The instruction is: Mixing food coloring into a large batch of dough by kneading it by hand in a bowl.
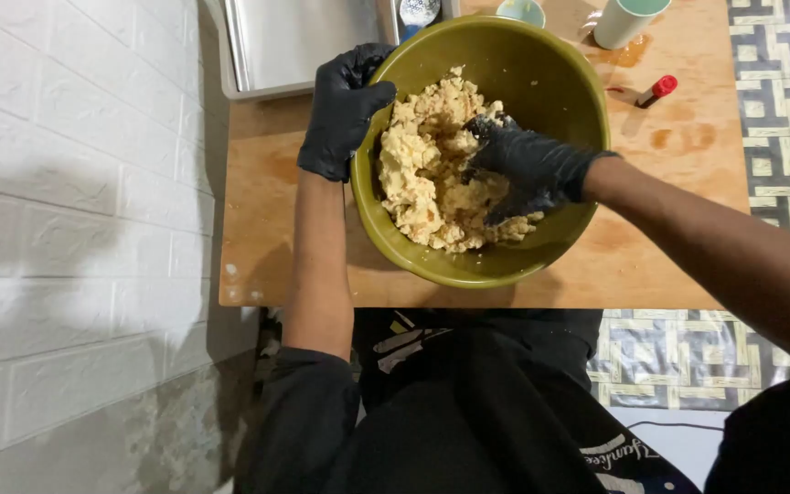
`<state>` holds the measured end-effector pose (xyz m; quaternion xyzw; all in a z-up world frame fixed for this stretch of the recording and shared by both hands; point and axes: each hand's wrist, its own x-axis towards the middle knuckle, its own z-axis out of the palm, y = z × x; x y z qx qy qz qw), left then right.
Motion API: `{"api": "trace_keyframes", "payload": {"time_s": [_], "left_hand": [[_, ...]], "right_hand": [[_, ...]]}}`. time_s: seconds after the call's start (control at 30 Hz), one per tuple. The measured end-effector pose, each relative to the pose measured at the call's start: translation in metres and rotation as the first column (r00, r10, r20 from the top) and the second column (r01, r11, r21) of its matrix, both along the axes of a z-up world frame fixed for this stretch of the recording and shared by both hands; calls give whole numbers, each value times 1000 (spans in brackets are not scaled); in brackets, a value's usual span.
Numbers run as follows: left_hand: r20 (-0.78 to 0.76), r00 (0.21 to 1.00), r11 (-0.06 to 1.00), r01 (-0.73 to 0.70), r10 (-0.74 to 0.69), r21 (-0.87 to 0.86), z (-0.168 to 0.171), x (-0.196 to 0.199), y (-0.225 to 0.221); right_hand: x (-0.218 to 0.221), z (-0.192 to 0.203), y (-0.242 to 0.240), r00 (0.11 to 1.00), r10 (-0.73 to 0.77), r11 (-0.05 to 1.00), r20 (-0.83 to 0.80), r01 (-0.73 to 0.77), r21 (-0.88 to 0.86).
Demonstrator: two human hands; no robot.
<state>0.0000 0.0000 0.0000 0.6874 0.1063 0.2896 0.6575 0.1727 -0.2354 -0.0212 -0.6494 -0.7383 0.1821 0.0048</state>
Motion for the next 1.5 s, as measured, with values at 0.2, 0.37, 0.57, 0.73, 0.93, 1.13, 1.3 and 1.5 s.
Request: {"api": "trace_keyframes", "payload": {"time_s": [0.2,0.37,0.57,0.73,0.93,1.13,1.3,1.5], "left_hand": [[15,1000,999,9,-10,42,8,-2,-3],[24,1000,998,-17,16,54,3,0,-1],[-43,997,994,-72,69,-81,-7,-10,0],[-83,992,993,-99,94,-59,2,-10,-6],[-58,993,994,-103,101,-47,-9,-16,-1],[-32,993,990,-116,113,-77,3,-21,-11],[-58,990,989,-130,126,-68,6,-22,-14],[-42,985,986,-164,165,9,11,-15,-23]], "right_hand": [[-61,104,27,1000,-15,964,18,10,265],[-39,-6,66,935,278,912,220,-328,245],[-27,-50,59,947,172,890,272,-268,368],[-21,-42,51,935,4,852,355,-189,488],[-17,33,45,986,165,927,-13,-150,345],[3,94,6,918,-2,992,-396,52,116],[7,90,-4,889,-437,887,-137,401,-230],[-11,1,2,982,-95,991,161,109,-81]]}}
